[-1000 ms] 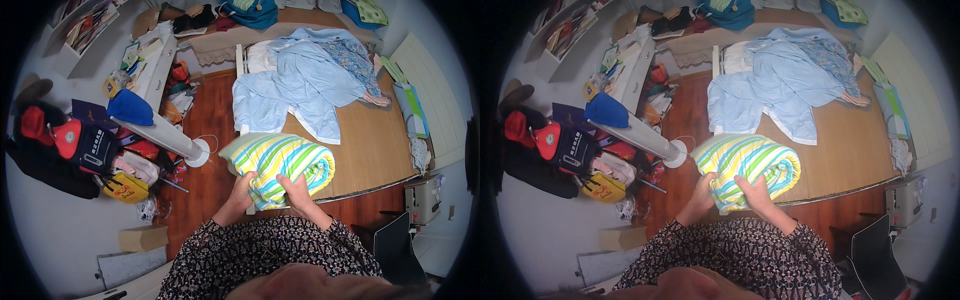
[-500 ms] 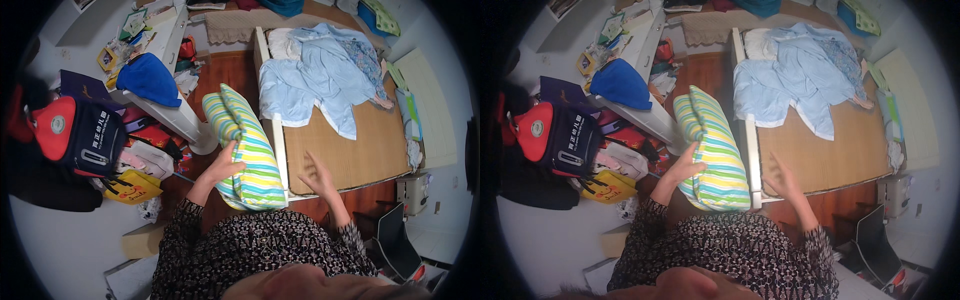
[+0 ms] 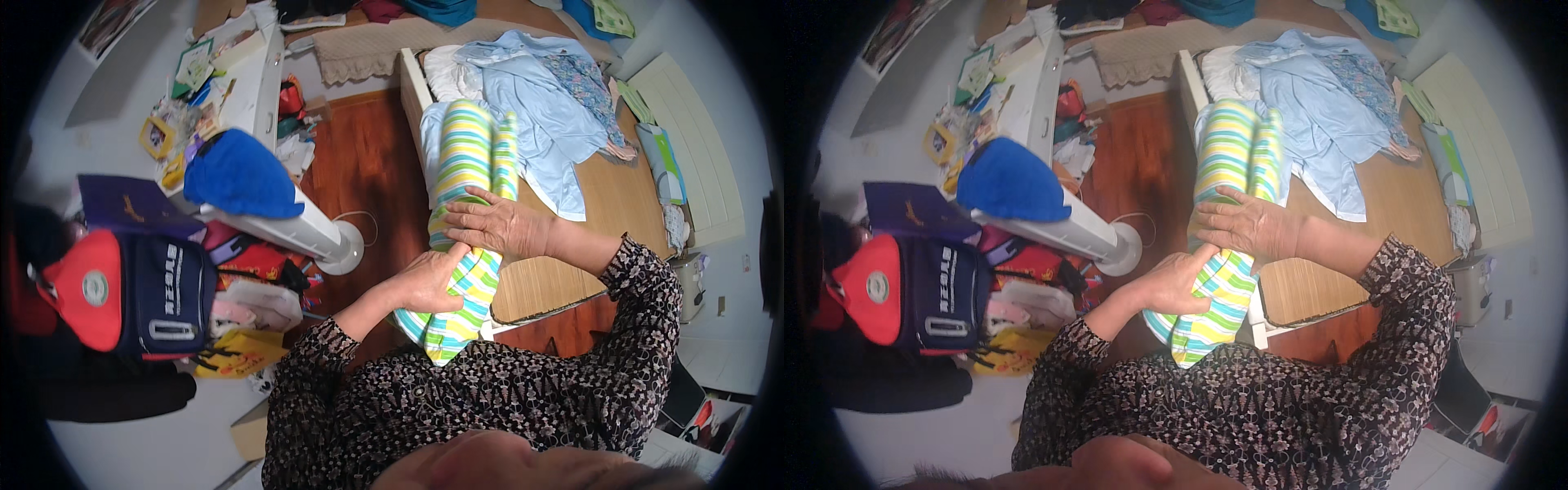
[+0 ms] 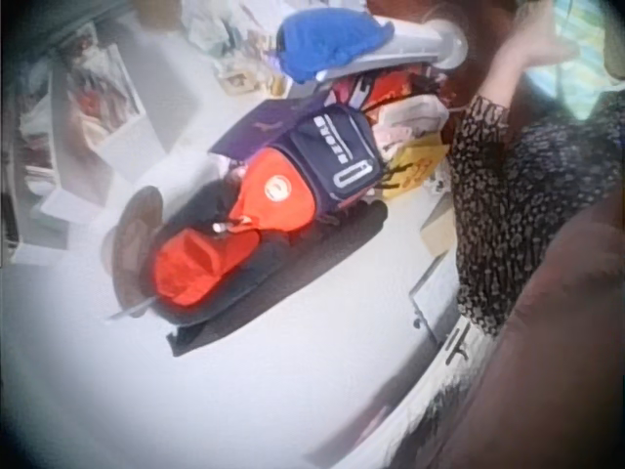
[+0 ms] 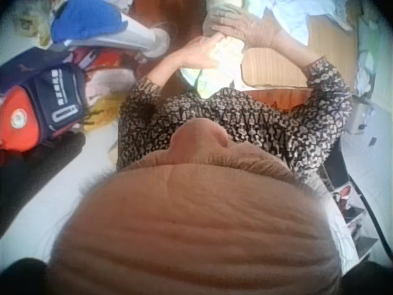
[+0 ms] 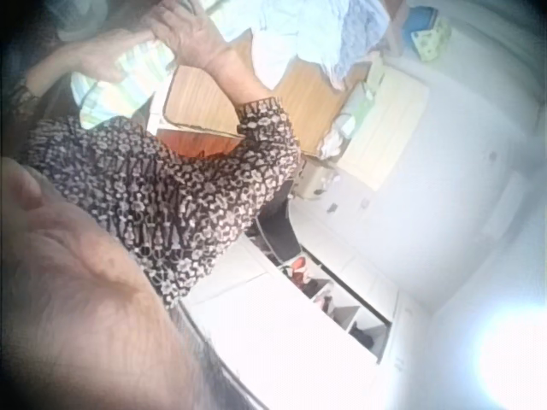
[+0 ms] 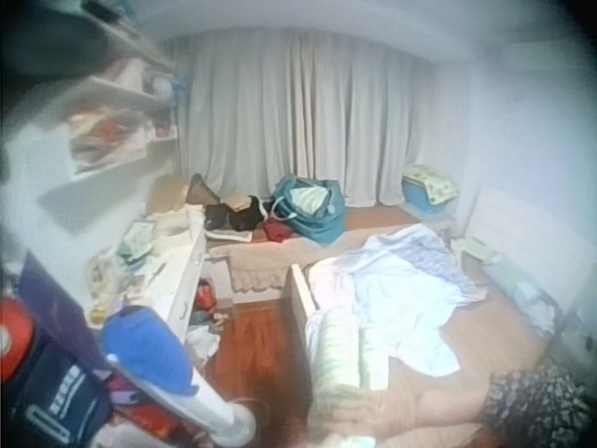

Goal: The person folds a striped and green blanket on a bed, smooths it out, and then places it into a blue storage bag.

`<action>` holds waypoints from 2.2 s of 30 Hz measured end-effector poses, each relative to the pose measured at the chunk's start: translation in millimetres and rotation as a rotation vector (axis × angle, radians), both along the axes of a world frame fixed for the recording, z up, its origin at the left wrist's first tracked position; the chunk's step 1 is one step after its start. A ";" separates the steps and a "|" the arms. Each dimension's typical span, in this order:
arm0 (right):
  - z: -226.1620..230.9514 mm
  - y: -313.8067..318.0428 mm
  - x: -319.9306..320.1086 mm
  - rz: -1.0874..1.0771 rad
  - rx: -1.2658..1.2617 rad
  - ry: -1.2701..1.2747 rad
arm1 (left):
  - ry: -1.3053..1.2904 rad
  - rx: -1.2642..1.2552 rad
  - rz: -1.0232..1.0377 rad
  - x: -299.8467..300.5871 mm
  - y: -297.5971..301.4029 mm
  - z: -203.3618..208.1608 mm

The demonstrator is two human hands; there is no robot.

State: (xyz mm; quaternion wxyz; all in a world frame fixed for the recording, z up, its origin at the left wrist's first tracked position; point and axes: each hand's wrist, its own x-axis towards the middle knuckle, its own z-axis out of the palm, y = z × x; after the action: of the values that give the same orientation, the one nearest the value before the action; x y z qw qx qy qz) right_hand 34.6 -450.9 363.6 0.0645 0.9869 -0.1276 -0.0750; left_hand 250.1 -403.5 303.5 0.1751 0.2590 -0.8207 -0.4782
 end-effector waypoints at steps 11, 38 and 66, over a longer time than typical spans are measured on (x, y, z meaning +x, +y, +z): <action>-12.7 -107.8 -78.2 -0.426 0.202 -0.369 | -0.200 -0.423 -0.179 -48.5 -180.5 61.2; -10.0 -439.0 -71.9 -1.376 0.334 -1.217 | -0.056 0.020 0.320 143.3 -678.2 37.9; 93.2 -777.5 -65.7 -1.370 0.253 -1.353 | -0.128 -0.976 0.319 34.4 -1207.8 156.7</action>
State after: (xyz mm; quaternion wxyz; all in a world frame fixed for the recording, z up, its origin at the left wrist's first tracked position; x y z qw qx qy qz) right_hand -31.1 -1228.5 456.8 -0.1868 0.5330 -0.6756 0.4739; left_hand 284.5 -1611.3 460.2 0.2959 0.2975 -0.9076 0.0100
